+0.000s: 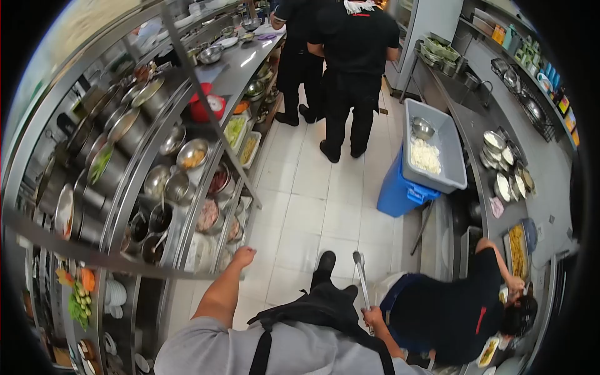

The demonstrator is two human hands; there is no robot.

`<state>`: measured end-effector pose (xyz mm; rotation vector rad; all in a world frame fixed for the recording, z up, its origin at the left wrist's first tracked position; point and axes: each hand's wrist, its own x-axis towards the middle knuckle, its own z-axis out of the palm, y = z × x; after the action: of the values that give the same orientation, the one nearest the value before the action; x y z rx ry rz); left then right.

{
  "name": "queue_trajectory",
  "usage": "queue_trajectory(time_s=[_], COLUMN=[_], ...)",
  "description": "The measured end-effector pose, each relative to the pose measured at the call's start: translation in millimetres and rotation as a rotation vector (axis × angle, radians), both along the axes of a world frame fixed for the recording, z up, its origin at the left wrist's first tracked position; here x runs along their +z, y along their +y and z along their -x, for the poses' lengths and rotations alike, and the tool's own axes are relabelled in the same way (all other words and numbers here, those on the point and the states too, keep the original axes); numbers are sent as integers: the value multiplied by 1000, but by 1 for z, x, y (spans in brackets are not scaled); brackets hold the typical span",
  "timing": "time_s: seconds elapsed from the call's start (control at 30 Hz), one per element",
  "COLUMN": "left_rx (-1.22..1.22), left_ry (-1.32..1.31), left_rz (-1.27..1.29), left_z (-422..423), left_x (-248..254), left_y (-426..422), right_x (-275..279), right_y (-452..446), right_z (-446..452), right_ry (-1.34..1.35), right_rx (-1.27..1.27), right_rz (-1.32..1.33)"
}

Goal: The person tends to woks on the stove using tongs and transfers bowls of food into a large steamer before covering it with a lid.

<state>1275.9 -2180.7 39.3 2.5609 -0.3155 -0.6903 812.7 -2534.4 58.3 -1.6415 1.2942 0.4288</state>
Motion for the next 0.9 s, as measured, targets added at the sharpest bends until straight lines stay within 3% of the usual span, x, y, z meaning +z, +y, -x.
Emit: queue_trajectory(time_s=[0.07,0.17,0.23,0.3,0.37,0.4,0.43,0.47,0.57,0.63,0.7,0.77,0.83,0.87,0.9], left_rx=[257,77,-31,140,130,-259,-475,-444,-516,-803,-529,-218,-185,-454,-376], left_ry=[151,163,189,334,354,169,93,336,257,-110,258,388,397,97,154], left_rz=[329,296,258,188,15,-66,-176,-188,-226,-195,-194,120,-405,-371,-404], left_z=[-47,-82,-89,-89,-94,-95,-95,-102,-139,-195,-268,-355,-469,-519,-562], left_x=[21,45,39,35,-21,-41,-36,-46,-63,-68,-74,-60,-57,-62,-16], left_y=[-57,-105,-119,-123,-101,-84,-81,-75,-64,-76,-131,-197,-304,-339,-399], right_x=[4,43,-11,-50,-10,0,6,17,41,45,42,36,28,25,19], right_y=[-48,-99,-160,-222,-271,-297,-320,-338,-379,-408,-422,-437,-444,-444,-441], right_z=[-45,-124,-168,-221,-298,-336,-369,-400,-477,-514,-529,-546,-549,-549,-546], right_ry=[-29,-20,21,20,-16,-39,-60,-51,-121,-119,-127,-56,23,42,66], right_rx=[-14,120,96,216,180,205,229,230,125,44,-52,-75,-75,-171,-261], right_rz=[13,62,-62,45,22,60,98,108,175,178,125,107,143,93,38])
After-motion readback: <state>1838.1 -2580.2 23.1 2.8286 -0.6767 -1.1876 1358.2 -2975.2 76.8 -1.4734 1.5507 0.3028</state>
